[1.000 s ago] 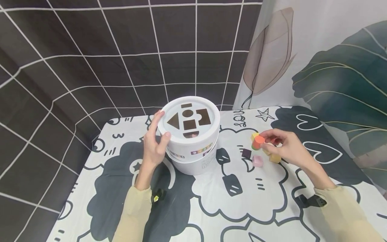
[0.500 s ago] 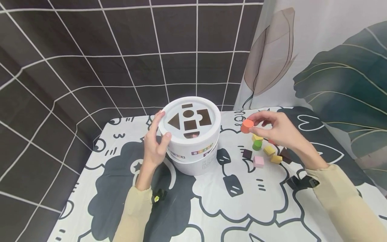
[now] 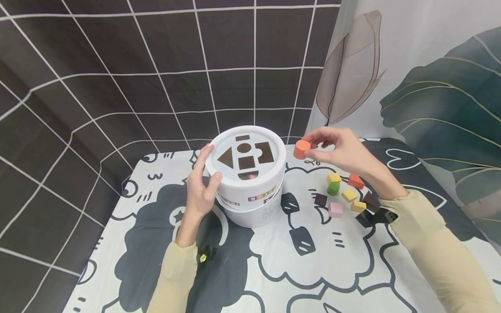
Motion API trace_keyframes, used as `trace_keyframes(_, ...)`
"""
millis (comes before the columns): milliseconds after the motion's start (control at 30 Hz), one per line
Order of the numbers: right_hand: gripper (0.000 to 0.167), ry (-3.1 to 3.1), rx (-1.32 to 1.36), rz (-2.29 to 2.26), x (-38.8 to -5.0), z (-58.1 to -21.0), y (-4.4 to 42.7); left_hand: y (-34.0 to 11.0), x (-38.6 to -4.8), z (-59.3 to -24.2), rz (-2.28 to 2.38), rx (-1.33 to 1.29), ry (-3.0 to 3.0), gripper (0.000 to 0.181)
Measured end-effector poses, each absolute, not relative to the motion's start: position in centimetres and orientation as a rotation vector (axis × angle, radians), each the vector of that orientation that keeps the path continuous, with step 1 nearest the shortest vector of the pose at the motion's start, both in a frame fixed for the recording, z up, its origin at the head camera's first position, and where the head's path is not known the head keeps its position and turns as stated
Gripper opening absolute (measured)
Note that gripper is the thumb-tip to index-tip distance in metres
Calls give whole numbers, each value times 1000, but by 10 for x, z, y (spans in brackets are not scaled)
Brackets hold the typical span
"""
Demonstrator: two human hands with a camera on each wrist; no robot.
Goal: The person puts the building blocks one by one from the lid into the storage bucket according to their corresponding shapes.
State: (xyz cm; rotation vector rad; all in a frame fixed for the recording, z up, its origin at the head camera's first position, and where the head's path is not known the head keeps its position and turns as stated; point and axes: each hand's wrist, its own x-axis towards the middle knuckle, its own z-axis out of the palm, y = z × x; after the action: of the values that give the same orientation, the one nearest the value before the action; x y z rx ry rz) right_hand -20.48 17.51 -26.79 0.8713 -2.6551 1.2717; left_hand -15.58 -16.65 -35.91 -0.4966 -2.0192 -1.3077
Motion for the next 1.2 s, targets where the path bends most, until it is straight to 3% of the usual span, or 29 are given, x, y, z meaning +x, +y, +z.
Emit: trace_keyframes(1200, 28, -2617, 1050, 1423, -246, -253, 94, -167, -156, -359, -1314, -502, -2046, 68)
